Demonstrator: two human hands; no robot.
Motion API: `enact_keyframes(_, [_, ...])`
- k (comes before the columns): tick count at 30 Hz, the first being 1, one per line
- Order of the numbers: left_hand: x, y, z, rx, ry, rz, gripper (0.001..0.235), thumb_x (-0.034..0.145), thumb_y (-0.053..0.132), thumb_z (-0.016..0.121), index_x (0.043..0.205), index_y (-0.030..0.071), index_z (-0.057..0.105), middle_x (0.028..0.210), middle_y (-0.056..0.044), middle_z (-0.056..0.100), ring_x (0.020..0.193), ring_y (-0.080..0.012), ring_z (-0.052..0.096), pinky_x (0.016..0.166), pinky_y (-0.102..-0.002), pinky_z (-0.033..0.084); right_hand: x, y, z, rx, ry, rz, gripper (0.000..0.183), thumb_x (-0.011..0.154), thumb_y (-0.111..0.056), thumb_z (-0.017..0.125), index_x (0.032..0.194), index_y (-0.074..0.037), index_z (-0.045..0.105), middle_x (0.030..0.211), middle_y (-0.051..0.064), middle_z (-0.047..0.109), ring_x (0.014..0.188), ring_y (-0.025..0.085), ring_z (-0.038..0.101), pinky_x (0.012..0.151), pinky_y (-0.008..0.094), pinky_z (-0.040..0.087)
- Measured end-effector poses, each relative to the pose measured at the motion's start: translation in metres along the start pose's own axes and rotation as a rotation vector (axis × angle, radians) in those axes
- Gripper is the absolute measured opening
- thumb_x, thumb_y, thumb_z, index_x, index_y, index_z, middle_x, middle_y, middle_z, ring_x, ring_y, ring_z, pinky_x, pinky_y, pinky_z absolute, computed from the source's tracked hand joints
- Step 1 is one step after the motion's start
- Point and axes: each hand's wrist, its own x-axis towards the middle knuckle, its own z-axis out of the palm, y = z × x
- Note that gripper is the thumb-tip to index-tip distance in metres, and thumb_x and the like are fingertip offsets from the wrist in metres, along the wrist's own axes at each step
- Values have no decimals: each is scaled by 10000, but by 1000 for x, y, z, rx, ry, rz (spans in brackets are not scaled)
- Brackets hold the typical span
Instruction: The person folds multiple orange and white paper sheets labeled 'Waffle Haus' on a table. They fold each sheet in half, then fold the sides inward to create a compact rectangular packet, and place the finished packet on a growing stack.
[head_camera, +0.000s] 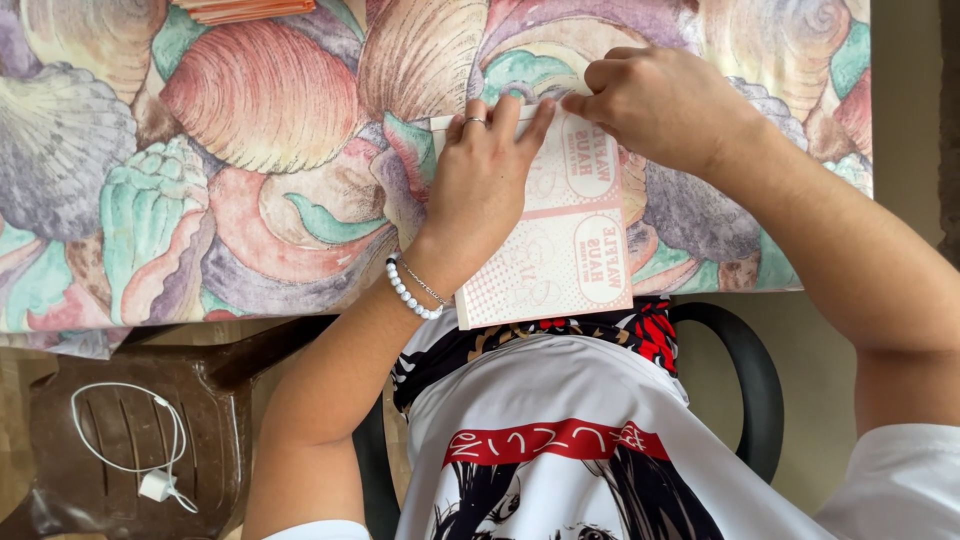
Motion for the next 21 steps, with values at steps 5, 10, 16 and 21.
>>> enact_keyframes(5, [2,3,4,-26,14,-34,583,946,214,590,1513,314,499,1210,-49,492,980,-249,494,778,-329,470,-6,6,-5,-65,48,-17,218,1037,-241,658,1195,-309,791,851,-61,573,752,147,601,551,260,577])
enact_keyframes(10, [1,7,3,7,16,-42,582,959,253,577,1529,312,469,1229,-38,511,987,-240,504,839,-359,476,-36,22,6,-64,73,17,295,990,-227,737,1228,-387,809,966,-19,535,813,206,539,567,320,551])
enact_keyframes(16, [0,9,0,11,-33,-40,599,957,235,554,1545,300,453,1241,-57,509,1018,-267,499,869,-405,472,-49,17,7,22,88,103,261,1013,-142,733,1179,-316,835,932,9,532,742,210,558,518,331,546])
enact_keyframes(21, [2,11,3,19,-36,-51,562,976,257,507,1535,299,463,1189,-42,532,993,-264,505,844,-410,453,-47,1,14,201,234,125,647,786,137,610,1323,-171,795,959,63,537,716,231,532,559,333,513])
